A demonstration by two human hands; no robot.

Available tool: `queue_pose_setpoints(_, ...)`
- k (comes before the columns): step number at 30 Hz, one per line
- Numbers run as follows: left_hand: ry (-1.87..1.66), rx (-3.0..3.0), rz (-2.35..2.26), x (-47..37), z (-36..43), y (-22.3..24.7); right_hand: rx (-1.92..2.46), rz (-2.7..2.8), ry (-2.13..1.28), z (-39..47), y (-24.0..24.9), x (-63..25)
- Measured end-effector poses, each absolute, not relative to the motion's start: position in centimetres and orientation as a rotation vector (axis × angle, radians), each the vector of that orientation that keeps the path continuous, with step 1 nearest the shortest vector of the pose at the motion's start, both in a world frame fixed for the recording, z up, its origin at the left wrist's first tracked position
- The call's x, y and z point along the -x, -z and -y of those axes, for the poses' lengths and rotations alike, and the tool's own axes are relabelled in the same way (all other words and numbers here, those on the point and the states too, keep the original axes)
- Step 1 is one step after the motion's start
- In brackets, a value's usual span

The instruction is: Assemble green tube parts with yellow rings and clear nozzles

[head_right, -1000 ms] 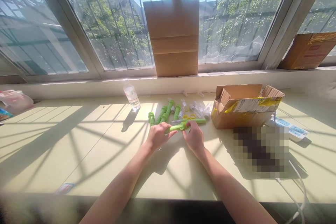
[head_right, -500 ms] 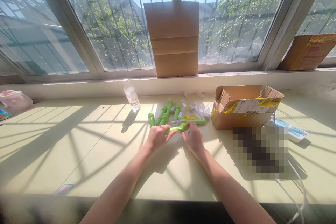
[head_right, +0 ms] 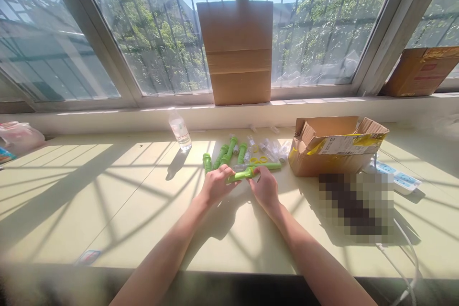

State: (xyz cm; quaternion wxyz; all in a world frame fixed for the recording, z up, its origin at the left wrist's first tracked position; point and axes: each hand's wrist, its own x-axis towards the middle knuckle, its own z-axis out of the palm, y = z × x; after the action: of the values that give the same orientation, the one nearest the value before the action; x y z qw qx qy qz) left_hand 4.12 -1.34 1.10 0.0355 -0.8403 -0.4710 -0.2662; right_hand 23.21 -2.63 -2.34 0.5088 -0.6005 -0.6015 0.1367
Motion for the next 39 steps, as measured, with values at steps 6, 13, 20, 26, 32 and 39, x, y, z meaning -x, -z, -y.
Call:
queue_pose_setpoints(6,0.815,2.537,1.441,-4.01,1.02,-0.7,1.443,1.462,-0.326,2.69,2.26,-23.15)
queue_pose_setpoints(13,0.779,2.543,1.473,-4.09,0.91,-0.56,1.447,1.487,-0.318,2.68,2.38,-23.25)
queue_pose_setpoints(20,0.747,2.581,1.522,-4.1,1.0,-0.69,1.476,1.513,-0.322,2.61,2.48,-23.27)
queue_pose_setpoints(26,0.724,2.594,1.58,-4.05,0.98,-0.83,1.491,1.497,-0.335,2.78,2.27,-23.2)
queue_pose_setpoints(32,0.77,2.673,1.535,-4.16,1.29,-1.18,1.467,1.48,-0.307,2.72,2.27,-23.23)
queue_pose_setpoints(39,0.764,2.573,1.499,-4.47,1.45,-1.0,1.439,1.468,-0.27,2.61,2.29,-23.29)
